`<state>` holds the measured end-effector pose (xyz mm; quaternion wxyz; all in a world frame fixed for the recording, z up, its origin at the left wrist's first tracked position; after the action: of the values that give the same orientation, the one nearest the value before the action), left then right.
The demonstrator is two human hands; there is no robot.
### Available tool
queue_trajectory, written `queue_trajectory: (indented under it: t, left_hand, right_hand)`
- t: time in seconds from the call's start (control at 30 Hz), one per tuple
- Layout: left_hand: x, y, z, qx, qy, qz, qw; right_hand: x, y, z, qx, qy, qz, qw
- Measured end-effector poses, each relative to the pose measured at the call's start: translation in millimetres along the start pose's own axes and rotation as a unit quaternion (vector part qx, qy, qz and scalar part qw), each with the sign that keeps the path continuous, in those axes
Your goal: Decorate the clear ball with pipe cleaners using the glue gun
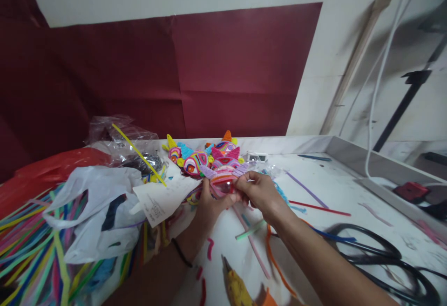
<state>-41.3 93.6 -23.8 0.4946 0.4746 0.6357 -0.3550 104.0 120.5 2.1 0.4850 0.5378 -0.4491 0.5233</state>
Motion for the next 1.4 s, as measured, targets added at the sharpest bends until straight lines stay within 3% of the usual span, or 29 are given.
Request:
queue_trajectory:
  t: [0.33, 0.73, 0.97, 1.17, 1.4]
  left_hand:
    - [-6.8, 2.1, 2.5, -0.002, -0.033, 0.002, 0.999]
    - [-6.9, -0.5, 2.3, 0.009, 0.002, -0.034, 0.999]
    - [0.7, -6.9, -4.2, -0.049, -0.013, -0.076, 0.996]
    - [3.1, -9.8, -5.0, -0.063, -0.014, -0.067, 0.996]
    - [-0.8, -7.0, -2.6, -0.028, 0.017, -0.03, 0.999]
  right_hand:
    - [-1.8, -1.7, -3.0, -0.003, -0.01, 0.003, 1.0]
    - [-2.2, -9.0, -4.3, -0.03, -0.025, 0.022, 0.999]
    - [-3.1, -7.1, -5.3, -0.024, -0.031, 0.021, 0.999]
    - [-3.7, -6.3, -5.4, -0.02, -0.031, 0.02, 0.999]
    - [-3.9, -6.7, -5.7, -0.022, -0.027, 0.02, 0.999]
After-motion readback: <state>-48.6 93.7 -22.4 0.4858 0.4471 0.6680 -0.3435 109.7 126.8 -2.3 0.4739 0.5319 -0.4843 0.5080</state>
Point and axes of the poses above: each hand's wrist, its own z-axis away from the middle knuckle, its own y-axis out of the palm, x = y × z, the point moved 9 cm from there along -z, towards the middle knuckle, and after that the axes turned 5 degrees about -z, right-handed, at the moved point
